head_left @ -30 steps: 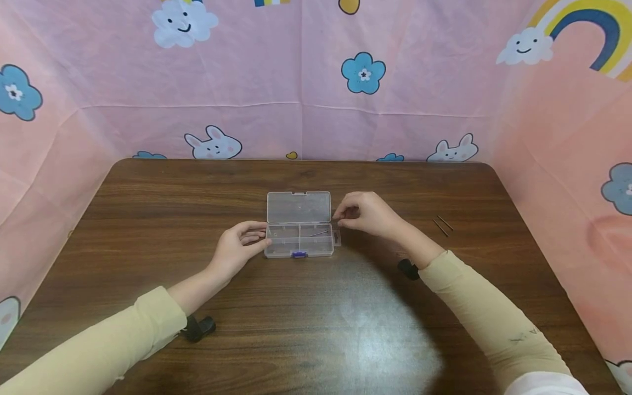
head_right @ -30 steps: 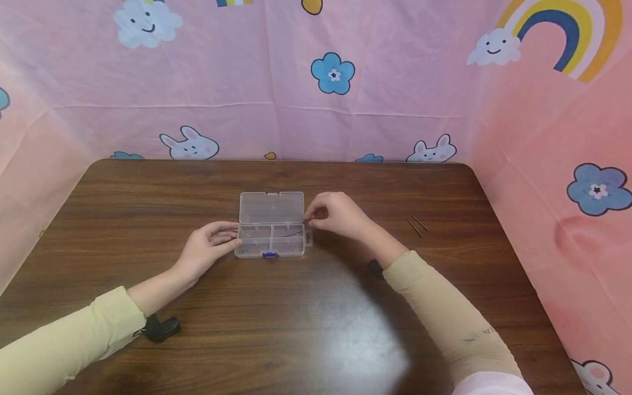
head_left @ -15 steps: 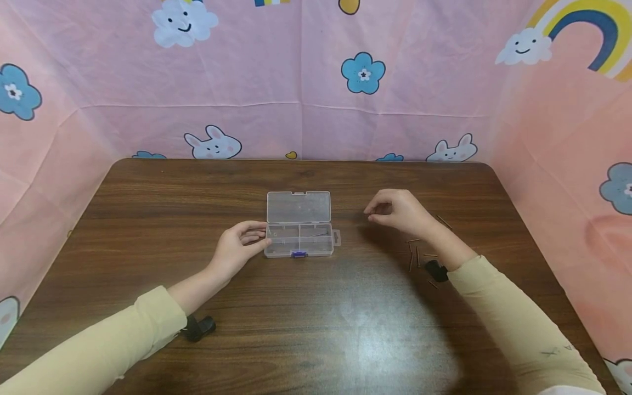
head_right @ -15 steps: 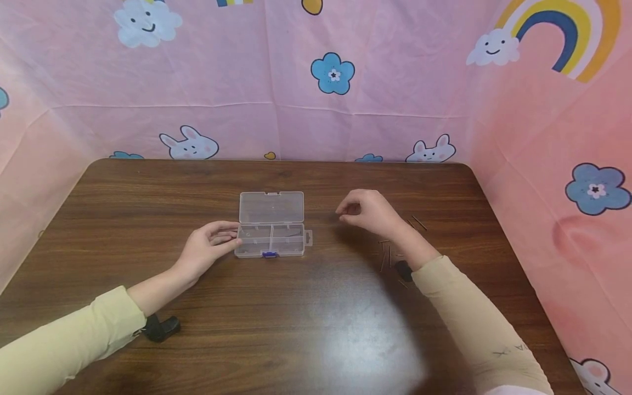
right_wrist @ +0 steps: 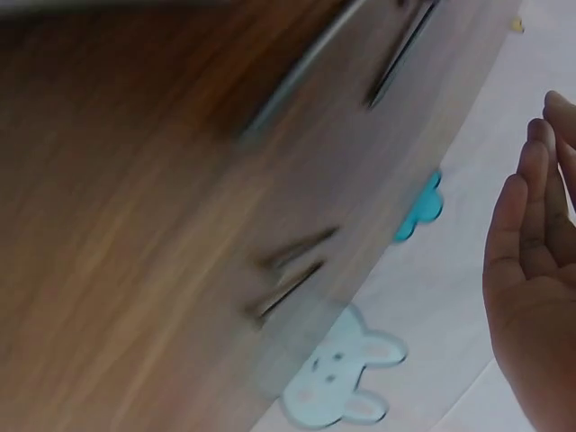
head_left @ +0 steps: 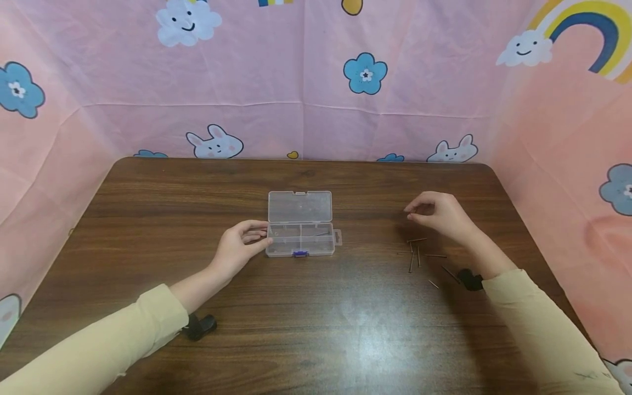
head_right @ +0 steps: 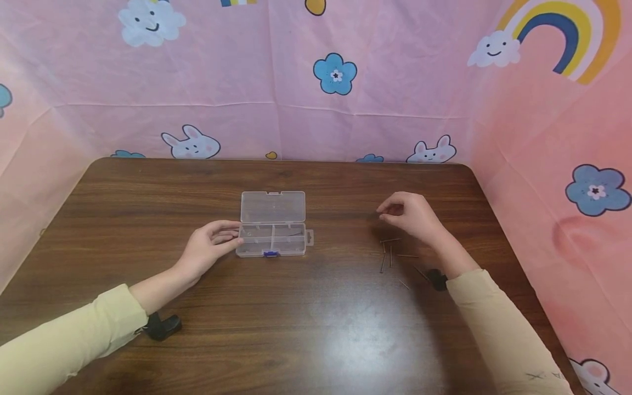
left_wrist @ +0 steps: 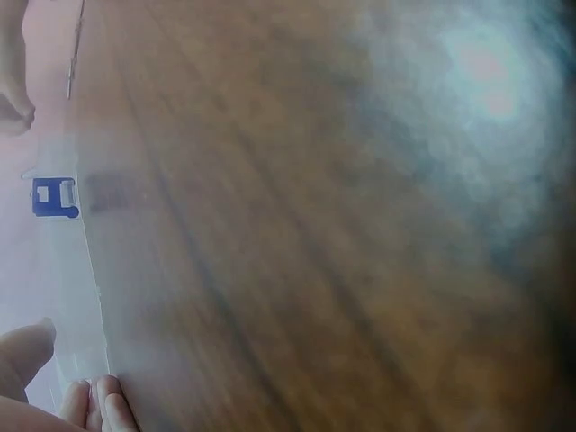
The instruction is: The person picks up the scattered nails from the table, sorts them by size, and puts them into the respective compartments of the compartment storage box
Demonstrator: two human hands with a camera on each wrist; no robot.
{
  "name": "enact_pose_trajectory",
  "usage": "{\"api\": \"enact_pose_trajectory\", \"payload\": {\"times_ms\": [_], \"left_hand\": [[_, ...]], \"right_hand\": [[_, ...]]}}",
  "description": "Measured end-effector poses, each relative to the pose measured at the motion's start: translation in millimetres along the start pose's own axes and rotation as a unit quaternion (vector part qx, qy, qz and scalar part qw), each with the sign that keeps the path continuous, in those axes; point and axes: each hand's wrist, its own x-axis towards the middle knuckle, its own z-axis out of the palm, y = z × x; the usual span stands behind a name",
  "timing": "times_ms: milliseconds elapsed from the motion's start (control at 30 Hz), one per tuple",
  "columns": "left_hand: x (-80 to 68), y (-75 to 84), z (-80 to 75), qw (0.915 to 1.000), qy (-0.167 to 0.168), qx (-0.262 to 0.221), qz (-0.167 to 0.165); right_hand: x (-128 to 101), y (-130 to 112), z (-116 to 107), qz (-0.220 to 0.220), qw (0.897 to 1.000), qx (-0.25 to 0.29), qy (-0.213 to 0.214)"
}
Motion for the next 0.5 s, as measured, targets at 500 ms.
{"api": "enact_pose_trajectory", "payload": {"times_ms": [500], "left_hand": [[0.5,-0.5,0.9,1.0,0.004,0.003,-0.002]], "right_hand": [[-28,36,-25,0.043,0.997,-0.04,0.049]]}}
